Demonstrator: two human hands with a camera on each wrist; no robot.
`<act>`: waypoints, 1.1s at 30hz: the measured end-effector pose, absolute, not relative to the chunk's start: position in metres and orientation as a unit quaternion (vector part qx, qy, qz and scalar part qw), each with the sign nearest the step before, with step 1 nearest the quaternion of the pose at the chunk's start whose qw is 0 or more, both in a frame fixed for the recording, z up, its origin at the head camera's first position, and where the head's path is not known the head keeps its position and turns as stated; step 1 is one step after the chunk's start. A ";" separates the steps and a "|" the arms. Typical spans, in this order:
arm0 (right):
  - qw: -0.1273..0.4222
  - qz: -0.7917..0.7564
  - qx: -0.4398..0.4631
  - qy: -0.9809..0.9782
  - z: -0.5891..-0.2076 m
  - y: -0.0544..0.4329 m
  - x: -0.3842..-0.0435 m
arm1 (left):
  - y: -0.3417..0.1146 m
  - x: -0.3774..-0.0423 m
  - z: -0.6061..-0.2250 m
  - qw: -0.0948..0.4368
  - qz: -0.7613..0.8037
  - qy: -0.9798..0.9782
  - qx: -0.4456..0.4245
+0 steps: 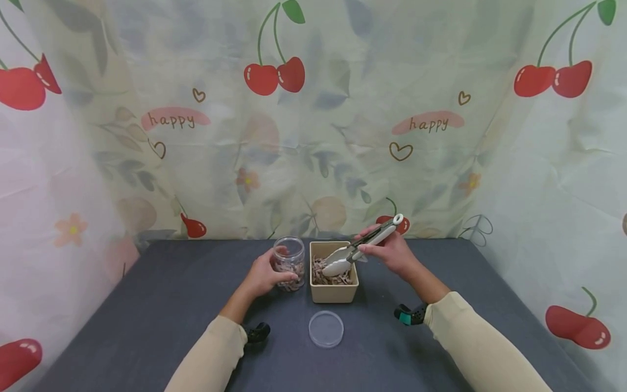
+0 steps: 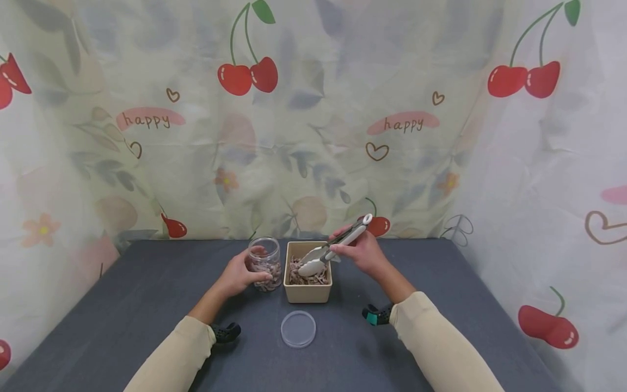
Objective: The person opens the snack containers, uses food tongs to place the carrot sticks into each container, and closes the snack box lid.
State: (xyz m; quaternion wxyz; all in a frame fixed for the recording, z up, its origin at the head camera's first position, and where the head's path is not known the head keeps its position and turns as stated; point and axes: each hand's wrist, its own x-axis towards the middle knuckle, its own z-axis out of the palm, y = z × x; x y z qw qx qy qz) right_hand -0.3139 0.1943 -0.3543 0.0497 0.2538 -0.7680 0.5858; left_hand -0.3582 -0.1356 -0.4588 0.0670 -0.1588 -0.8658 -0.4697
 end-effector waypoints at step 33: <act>0.110 0.640 0.242 -0.721 -0.346 0.210 -0.340 | -0.134 -0.356 -0.456 0.057 -0.471 -0.867 -0.149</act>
